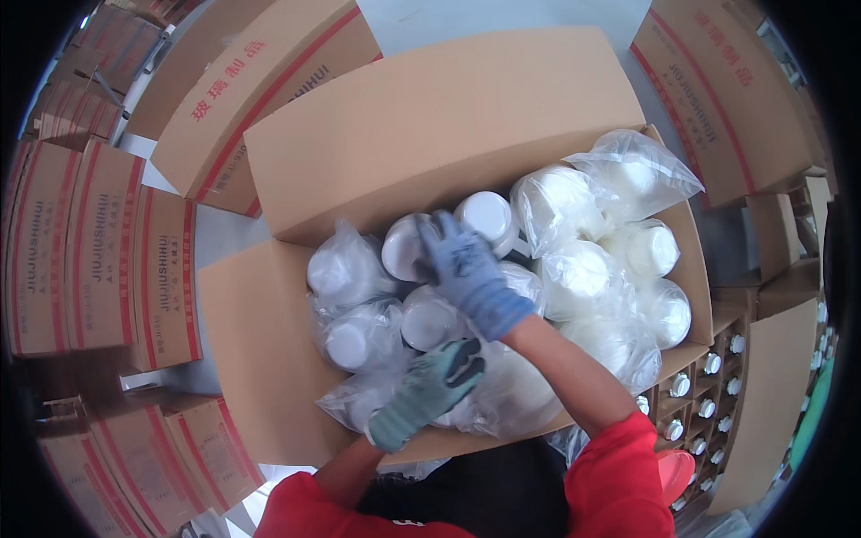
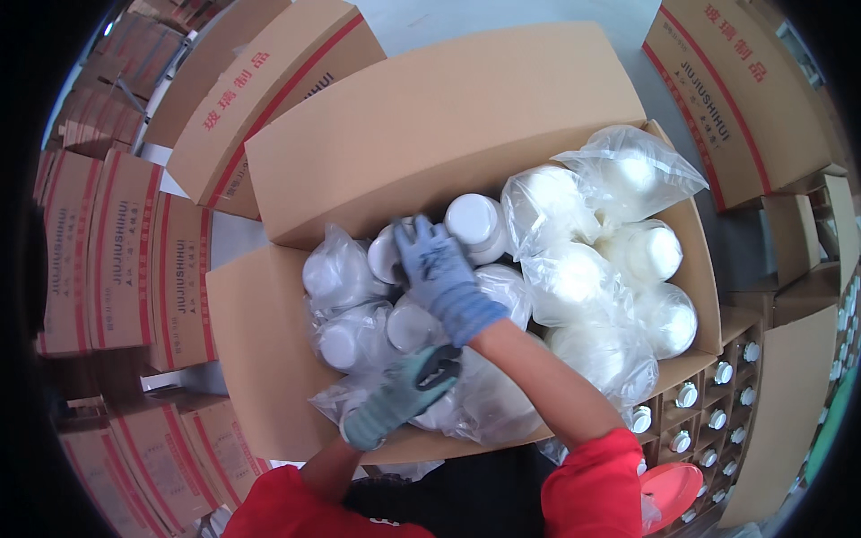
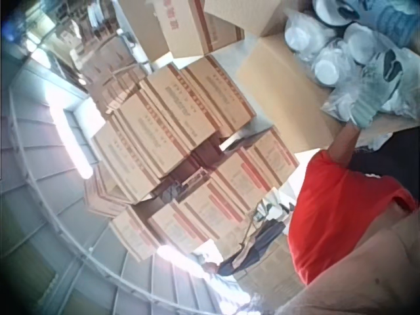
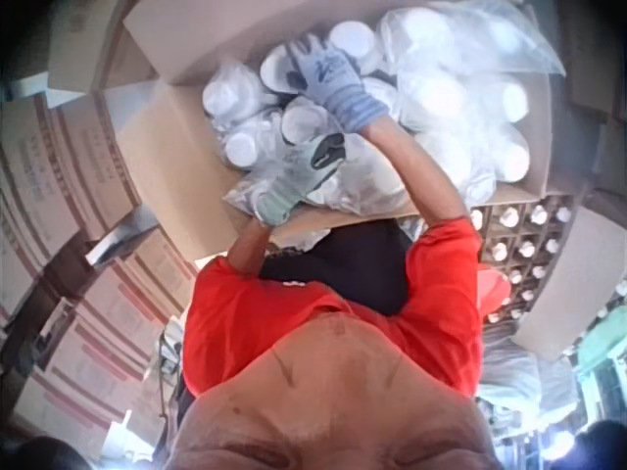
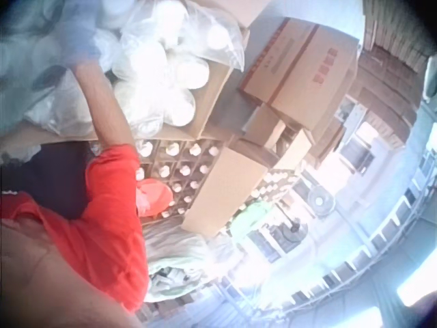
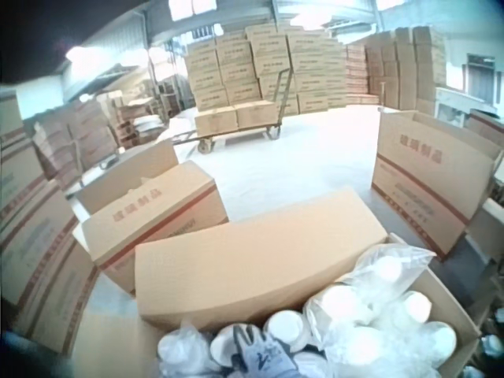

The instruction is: The person assembles vacuum flasks by inserting metal liners into plastic outer casings, adds various components such as inner lids and handles, and then wraps the completed flasks in plastic bags before placing them back into cardboard boxes.

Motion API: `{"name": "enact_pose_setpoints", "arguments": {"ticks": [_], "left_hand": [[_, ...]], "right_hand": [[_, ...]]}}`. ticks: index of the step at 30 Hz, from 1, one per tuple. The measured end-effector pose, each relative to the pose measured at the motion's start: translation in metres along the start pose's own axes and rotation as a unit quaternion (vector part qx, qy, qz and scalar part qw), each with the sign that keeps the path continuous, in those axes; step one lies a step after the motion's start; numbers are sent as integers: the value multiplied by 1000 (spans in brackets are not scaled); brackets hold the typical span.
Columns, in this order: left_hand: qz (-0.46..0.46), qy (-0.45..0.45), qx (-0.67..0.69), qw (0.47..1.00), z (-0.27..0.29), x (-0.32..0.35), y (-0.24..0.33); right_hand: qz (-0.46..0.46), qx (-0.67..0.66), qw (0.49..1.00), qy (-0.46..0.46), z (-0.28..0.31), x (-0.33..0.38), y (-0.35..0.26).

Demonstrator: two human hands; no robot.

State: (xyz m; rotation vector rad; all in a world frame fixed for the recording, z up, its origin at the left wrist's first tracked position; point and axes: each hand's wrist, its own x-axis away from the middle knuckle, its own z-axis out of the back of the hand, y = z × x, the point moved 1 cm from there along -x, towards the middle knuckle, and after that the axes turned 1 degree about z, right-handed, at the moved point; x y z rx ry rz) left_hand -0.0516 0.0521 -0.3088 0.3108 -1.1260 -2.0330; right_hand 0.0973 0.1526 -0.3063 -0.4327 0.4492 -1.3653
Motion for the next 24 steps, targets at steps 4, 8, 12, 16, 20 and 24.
{"name": "enact_pose_setpoints", "arguments": {"ticks": [4,8,12,16,20,24], "left_hand": [[23,69,102,992,27,-4,24],[18,56,233,971,14,-13,44],[73,86,336,935,11,-2,38],[80,209,437,871,25,-1,10],[28,142,527,837,37,-23,36],[6,-97,755,648,19,-51,60]], "right_hand": [[-258,31,964,-57,20,21,75],[-305,29,948,-85,-60,44,172],[-314,-101,942,-56,-41,44,152],[-227,-262,937,48,94,86,34],[-164,-393,892,150,174,183,-37],[-106,-315,903,272,210,302,-101]]}}
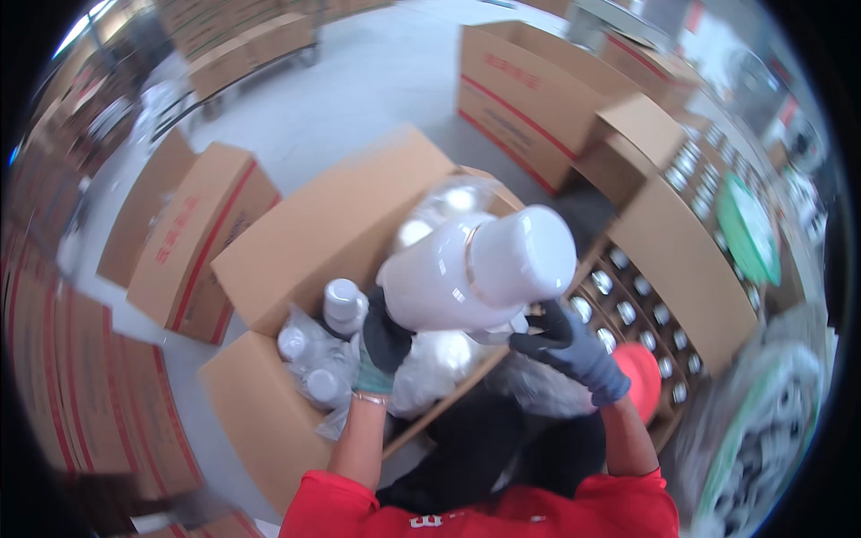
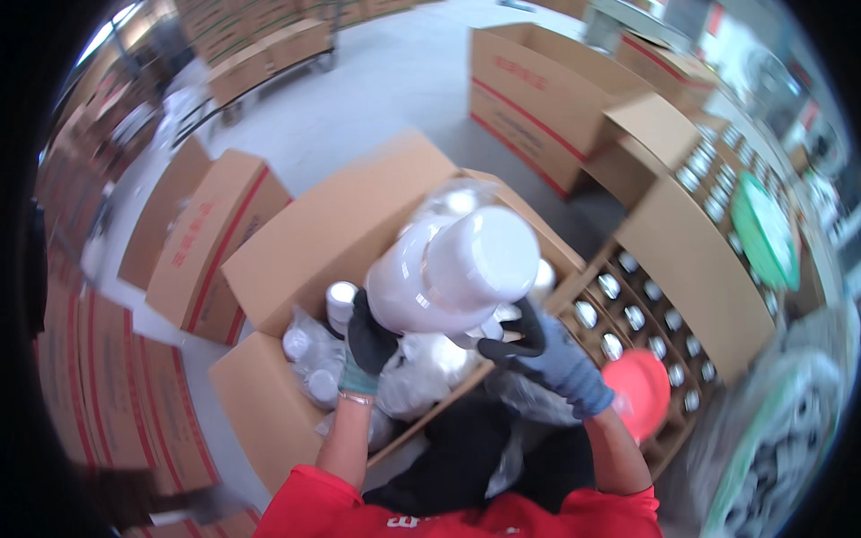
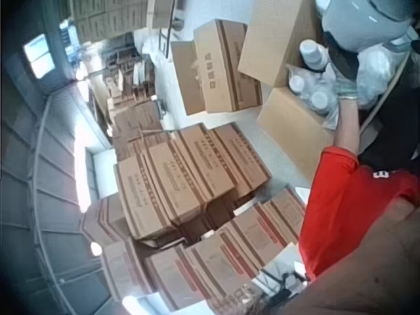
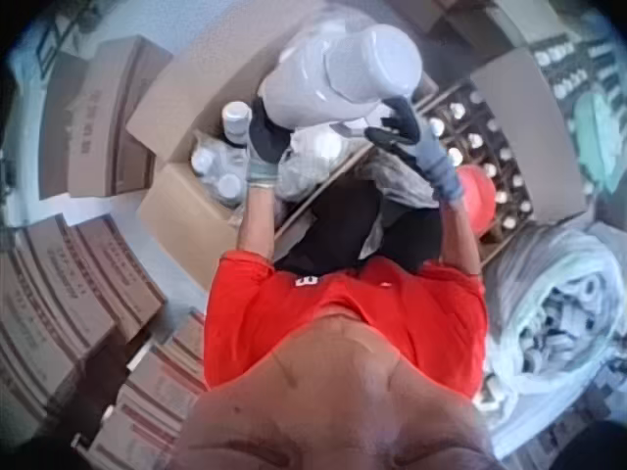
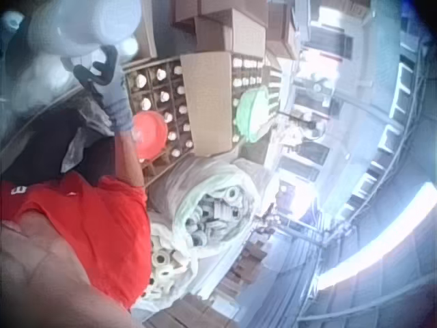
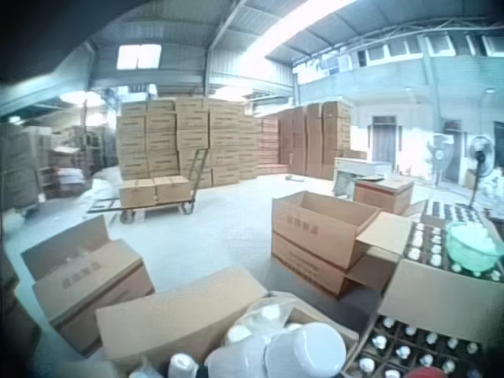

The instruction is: The person assembles vacuum flasks by inserting metal liners into plastic outer casings, adds various components such as inner lids and handles, and then wraps the completed flasks in plastic bags before placing them back into cardboard boxes.

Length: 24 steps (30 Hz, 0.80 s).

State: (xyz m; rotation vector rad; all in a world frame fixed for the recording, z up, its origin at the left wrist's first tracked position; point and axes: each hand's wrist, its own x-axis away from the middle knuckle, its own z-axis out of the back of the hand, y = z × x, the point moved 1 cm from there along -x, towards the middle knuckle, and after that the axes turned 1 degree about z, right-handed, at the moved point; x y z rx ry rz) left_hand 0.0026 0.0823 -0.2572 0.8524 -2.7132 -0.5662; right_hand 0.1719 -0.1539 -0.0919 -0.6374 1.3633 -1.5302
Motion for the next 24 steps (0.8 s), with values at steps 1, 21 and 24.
{"name": "enact_pose_setpoints", "arguments": {"ticks": [1,21,24], "left_hand": [[5,-3,-32,999,-35,2,-9],[56,-585,-534,608,-233,148,-126],[16,-488,-489,723,-203,180,-151]], "right_hand": [[-87,-68,990,86,17,32,-21],[-251,361,775,454,110,388,119],[-253,451,761,392,126,378,167]]}}
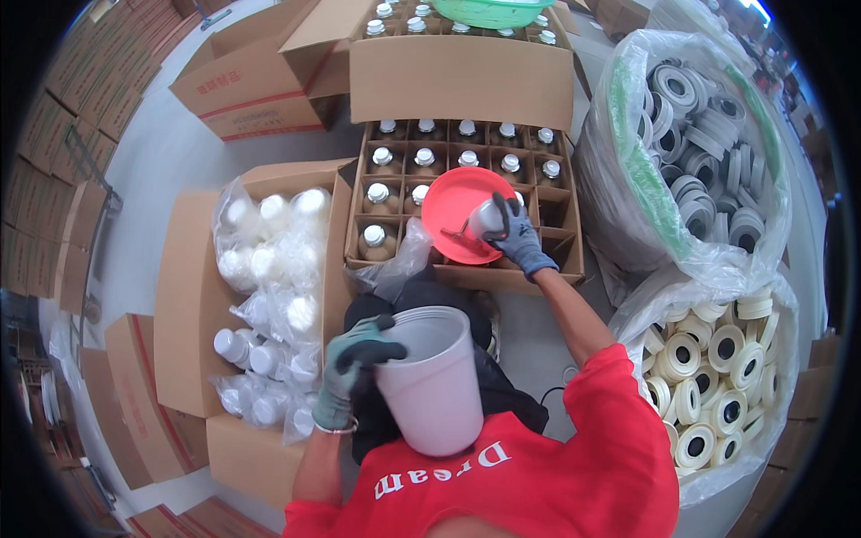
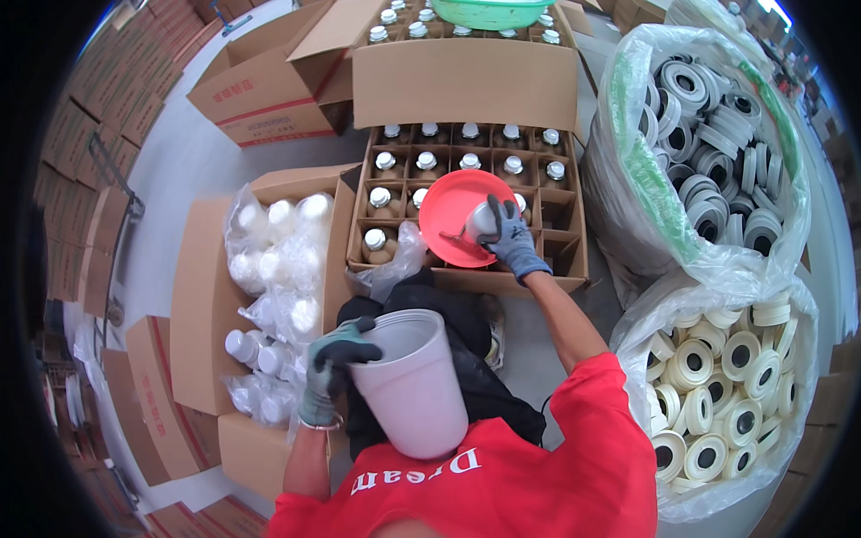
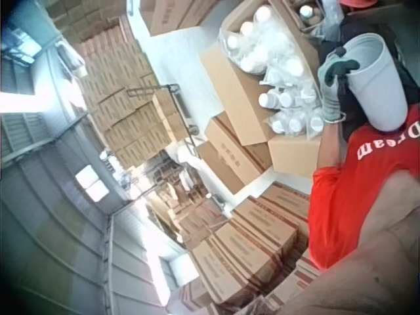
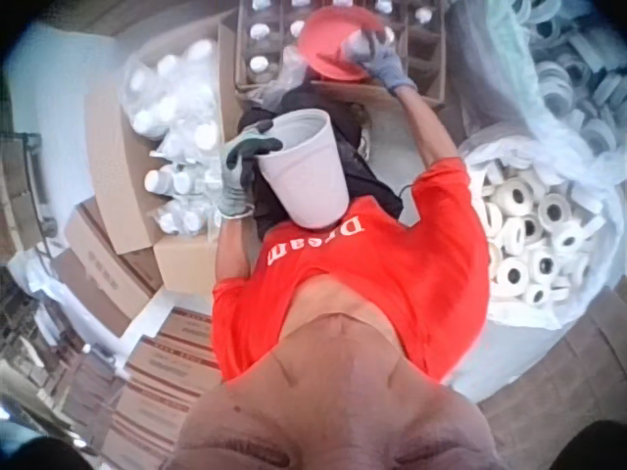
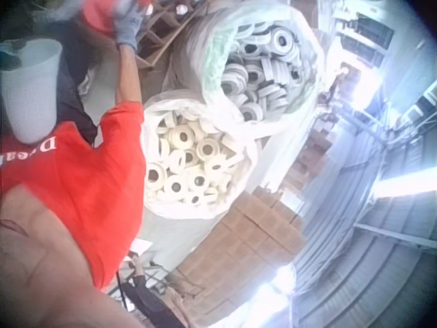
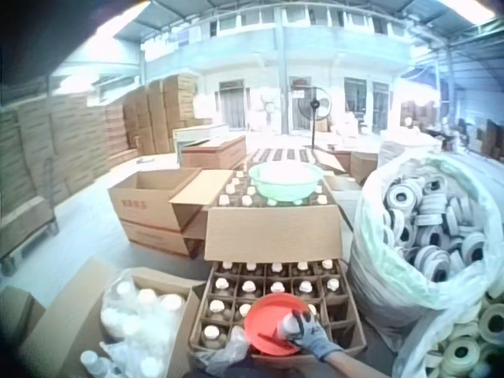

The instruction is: The person assembles vacuum flasks by inserting metal liners into plastic outer casings, adds various components such as inner lids and handles, and then wraps the completed flasks in plastic bags before placing them back into cardboard boxes.

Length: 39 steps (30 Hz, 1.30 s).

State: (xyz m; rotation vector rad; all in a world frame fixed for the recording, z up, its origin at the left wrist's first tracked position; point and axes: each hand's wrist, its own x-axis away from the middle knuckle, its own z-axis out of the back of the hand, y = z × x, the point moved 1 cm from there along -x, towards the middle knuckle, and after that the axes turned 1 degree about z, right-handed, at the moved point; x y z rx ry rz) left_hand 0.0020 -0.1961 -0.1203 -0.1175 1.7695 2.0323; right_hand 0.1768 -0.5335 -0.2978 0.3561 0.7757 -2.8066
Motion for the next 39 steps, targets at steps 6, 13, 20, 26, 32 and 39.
{"name": "enact_pose_setpoints", "arguments": {"ticks": [6,13,20,26,32,39], "left_hand": [[137,230,170,948,4,-3,-16],[103,175,77,976,-15,-37,-18],[155,152,85,972,-7,-40,-29],[218,45,100,970,7,-59,-38],[174,33,286,942,-38,-136,-56],[32,118,216,969,-29,-151,-9]], "right_hand": [[-108,-41,989,89,2,-48,86],[39,141,963,-225,-55,-76,147],[-97,56,979,-170,-32,-74,125],[-56,63,996,28,133,-84,76],[43,-147,958,242,238,-57,-45],[-173,-678,707,103,143,13,-95]]}}
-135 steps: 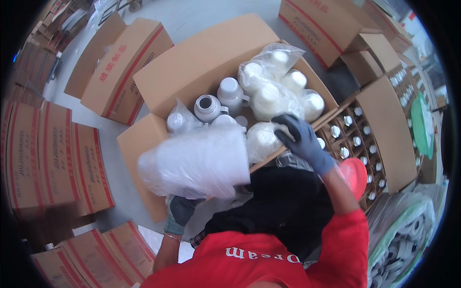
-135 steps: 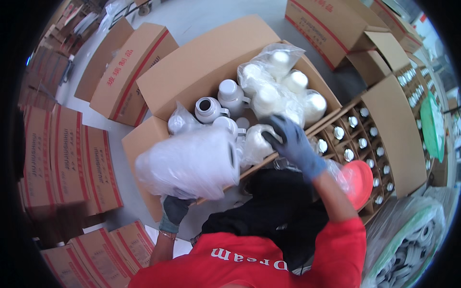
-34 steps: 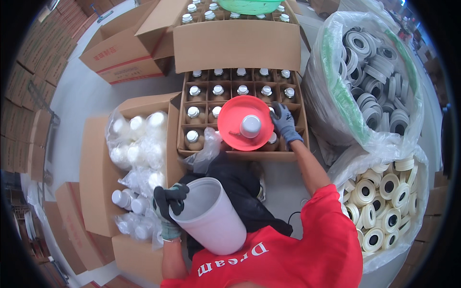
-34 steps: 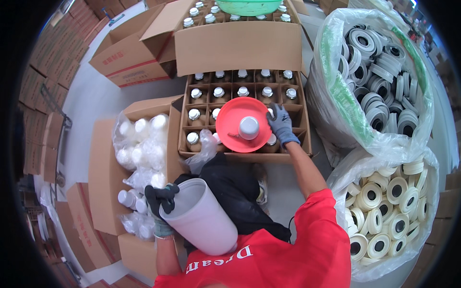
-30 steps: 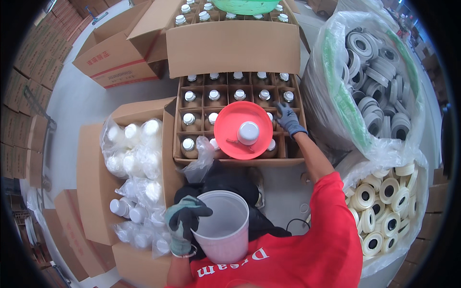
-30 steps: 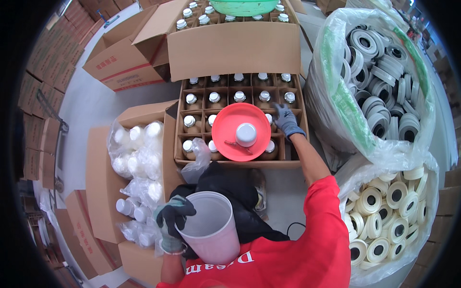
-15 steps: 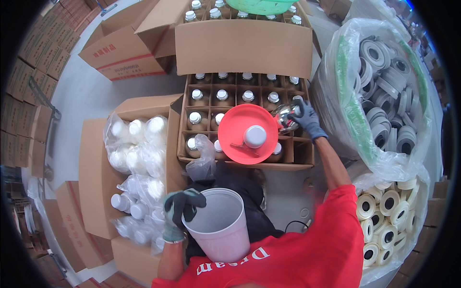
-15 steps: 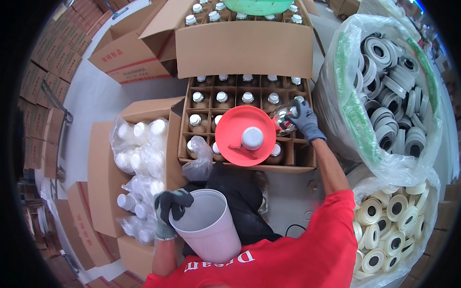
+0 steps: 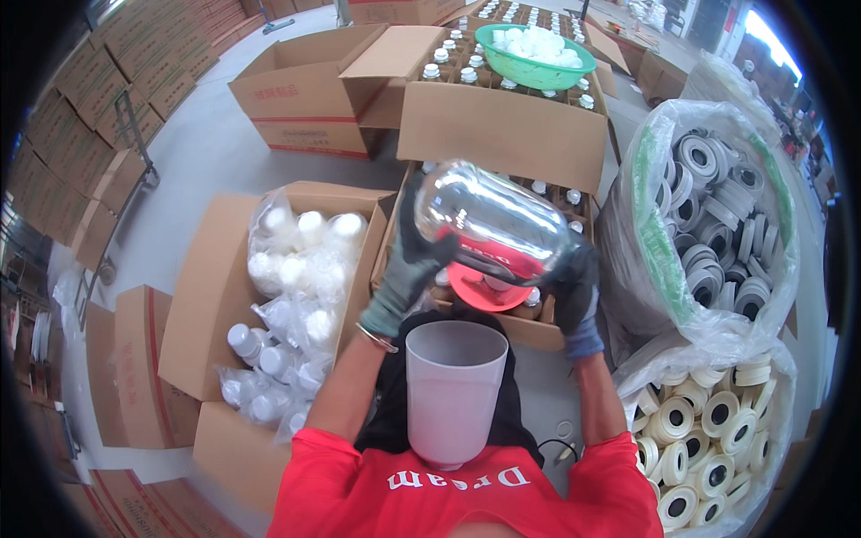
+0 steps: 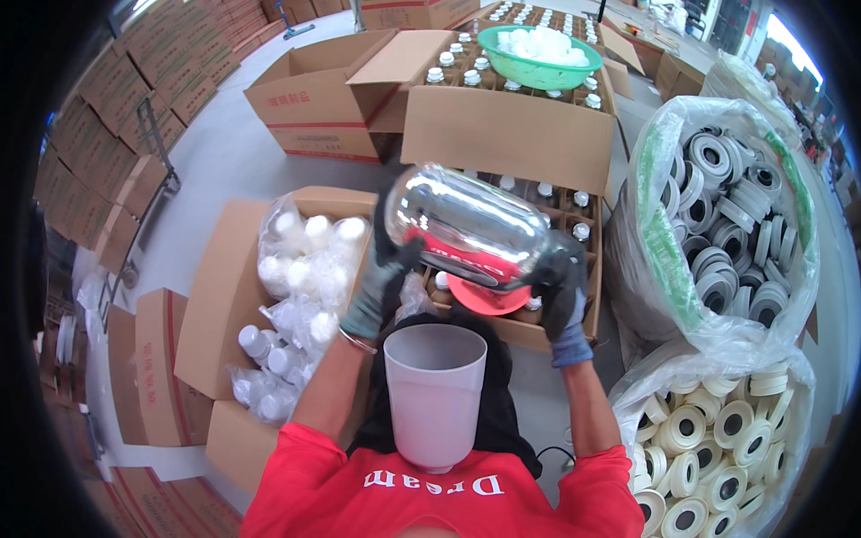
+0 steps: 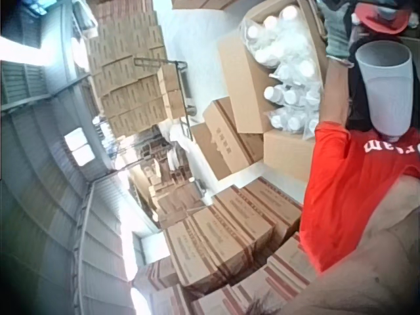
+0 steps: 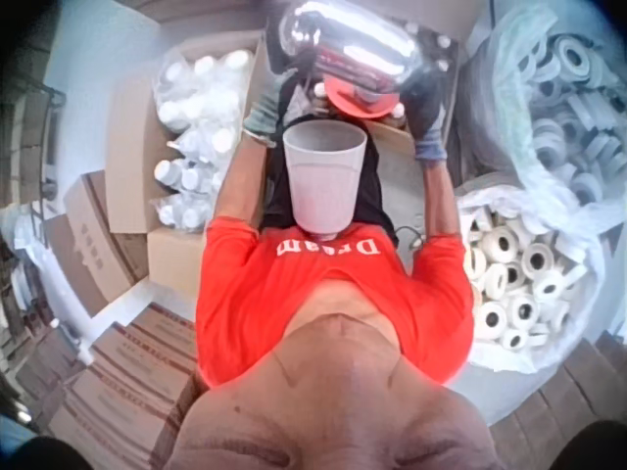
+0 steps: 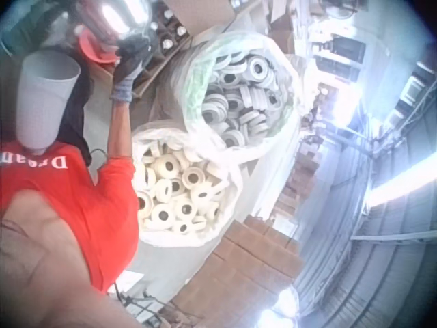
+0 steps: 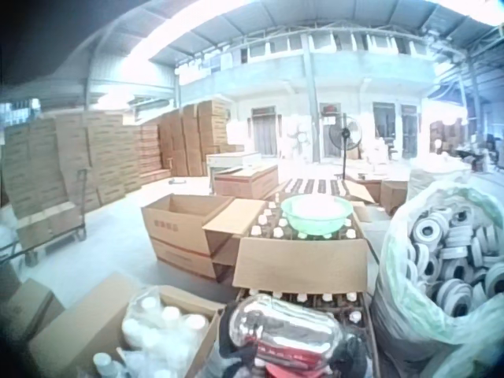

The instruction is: The person assembles vacuum flasks by inserting metal liners into plastic outer casings, adds various components such as inner lids and handles, and then wraps the completed flasks in plastic bags before placing them back into cardboard boxes.

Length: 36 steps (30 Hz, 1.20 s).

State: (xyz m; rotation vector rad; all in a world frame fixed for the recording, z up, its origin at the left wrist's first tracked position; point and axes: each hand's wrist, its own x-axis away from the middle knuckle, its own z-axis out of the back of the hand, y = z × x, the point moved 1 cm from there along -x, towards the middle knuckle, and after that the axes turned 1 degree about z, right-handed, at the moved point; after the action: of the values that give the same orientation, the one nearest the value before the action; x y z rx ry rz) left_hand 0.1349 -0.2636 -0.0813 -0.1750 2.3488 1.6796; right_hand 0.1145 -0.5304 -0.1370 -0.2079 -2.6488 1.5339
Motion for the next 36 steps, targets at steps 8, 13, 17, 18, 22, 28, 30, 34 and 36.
{"name": "enact_pose_setpoints", "arguments": {"ticks": [8,13,17,18,22,28,30,34,36], "left_hand": [[45,-65,-87,993,67,6,85],[121,-40,-156,979,95,94,77],[230,176,-1,957,136,231,29],[258,225,21,939,225,316,-34],[268,169,-31,948,171,339,-30],[214,-151,-390,883,194,296,-36],[224,-184,-386,876,199,280,-32],[235,-179,-351,888,189,254,-39],[234,-149,-335,900,180,251,-52]], "right_hand": [[108,281,897,-324,-50,52,22],[-2,265,924,-275,6,144,31],[84,350,846,-392,22,246,37],[68,319,863,-387,15,259,41],[134,306,840,-427,-29,216,25],[141,233,787,-553,-105,143,-7],[105,204,792,-566,-123,131,-14],[181,195,789,-554,-145,119,-20],[177,197,811,-522,-153,116,-31]]}}
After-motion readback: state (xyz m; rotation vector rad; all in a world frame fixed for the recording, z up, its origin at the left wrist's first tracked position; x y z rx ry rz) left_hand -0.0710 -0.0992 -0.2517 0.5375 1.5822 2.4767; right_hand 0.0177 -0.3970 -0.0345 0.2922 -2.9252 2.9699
